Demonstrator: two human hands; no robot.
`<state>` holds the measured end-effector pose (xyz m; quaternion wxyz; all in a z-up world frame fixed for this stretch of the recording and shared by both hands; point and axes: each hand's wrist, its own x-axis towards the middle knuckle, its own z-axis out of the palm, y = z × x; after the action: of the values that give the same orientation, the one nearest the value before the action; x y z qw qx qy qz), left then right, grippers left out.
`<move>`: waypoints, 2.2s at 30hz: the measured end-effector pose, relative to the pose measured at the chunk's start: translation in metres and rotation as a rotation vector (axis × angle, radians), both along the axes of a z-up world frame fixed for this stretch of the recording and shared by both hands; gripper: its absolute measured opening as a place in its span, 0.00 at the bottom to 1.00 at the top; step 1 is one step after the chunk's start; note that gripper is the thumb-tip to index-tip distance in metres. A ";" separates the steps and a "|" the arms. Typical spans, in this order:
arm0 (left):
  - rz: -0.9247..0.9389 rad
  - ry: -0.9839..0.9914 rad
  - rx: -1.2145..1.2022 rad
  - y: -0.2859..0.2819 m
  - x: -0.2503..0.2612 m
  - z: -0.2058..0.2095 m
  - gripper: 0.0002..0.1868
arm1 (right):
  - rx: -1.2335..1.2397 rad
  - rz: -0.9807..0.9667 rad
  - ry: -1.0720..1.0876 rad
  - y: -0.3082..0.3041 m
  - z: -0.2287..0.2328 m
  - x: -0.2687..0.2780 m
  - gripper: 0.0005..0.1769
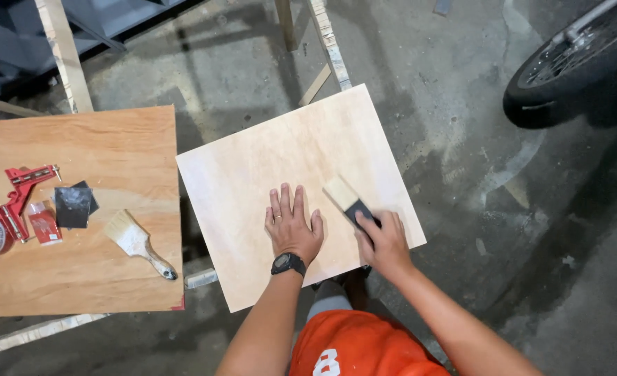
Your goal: Sanding a plywood board and a small wooden block, then applying a liquid with a brush in a workshop.
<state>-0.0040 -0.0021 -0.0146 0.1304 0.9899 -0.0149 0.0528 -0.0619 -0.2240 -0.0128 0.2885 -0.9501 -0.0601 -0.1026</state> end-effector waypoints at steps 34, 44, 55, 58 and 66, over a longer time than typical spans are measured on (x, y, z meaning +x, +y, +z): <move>0.020 -0.023 0.000 -0.003 -0.001 0.002 0.38 | -0.111 0.010 -0.203 0.014 -0.042 0.292 0.20; 0.022 -0.015 0.007 -0.001 -0.001 0.008 0.38 | -0.048 0.024 -0.006 0.007 -0.009 0.101 0.20; 0.030 -0.005 0.036 -0.002 0.000 0.001 0.39 | -0.172 0.091 -0.135 -0.032 -0.047 0.258 0.20; 0.028 -0.031 0.015 -0.002 -0.001 0.008 0.38 | -0.132 0.022 -0.173 -0.021 -0.026 0.302 0.18; 0.020 -0.031 0.027 -0.002 0.000 0.008 0.38 | -0.046 0.057 0.071 -0.026 -0.013 0.062 0.25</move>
<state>-0.0039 -0.0044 -0.0064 0.1165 0.9908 -0.0078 0.0690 -0.0003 -0.2499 -0.0257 0.2714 -0.9574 -0.0792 -0.0592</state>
